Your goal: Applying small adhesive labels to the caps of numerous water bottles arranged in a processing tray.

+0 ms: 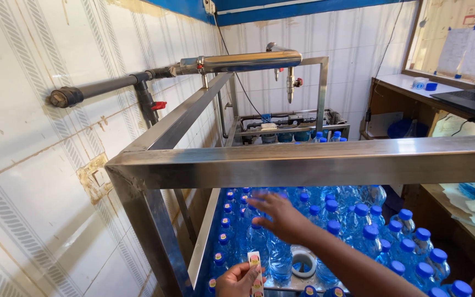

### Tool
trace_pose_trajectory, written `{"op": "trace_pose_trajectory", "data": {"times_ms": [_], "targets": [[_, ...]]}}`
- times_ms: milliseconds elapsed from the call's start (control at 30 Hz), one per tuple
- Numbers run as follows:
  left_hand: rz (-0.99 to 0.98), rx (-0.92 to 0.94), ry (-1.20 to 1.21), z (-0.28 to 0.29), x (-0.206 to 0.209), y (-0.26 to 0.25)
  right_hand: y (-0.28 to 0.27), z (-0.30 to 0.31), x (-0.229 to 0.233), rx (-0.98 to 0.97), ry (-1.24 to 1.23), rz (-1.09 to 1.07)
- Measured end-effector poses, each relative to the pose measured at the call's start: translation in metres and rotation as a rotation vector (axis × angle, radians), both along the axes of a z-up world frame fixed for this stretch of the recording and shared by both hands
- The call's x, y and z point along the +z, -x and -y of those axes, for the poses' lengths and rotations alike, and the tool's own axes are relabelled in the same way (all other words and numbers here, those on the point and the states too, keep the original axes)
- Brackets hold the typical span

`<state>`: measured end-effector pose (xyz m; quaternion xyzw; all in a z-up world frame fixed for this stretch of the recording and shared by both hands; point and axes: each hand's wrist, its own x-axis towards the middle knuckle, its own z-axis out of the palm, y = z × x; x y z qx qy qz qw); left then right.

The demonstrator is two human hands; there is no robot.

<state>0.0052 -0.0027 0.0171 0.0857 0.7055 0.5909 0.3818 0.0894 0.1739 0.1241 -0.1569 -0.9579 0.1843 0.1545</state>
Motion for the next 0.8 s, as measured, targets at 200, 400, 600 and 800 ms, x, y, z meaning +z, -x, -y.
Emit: {"op": "trace_pose_trajectory", "data": {"times_ms": [200,400,600,800], "targets": [[-0.339,0.005,-0.01,0.008,0.002,-0.031,-0.068,0.059,-0.048,0.157,0.157,-0.146],[-0.41,-0.311,0.039,0.004,-0.031,-0.017,-0.102,0.068,-0.056,0.103,0.376,-0.252],[-0.556,-0.725,0.026,0.004,0.016,-0.035,-0.126,0.067,-0.045,-0.066,0.876,-0.258],[-0.592,-0.714,0.04,-0.035,-0.038,-0.034,-0.15,0.005,-0.031,-0.533,0.7,-0.626]]}}
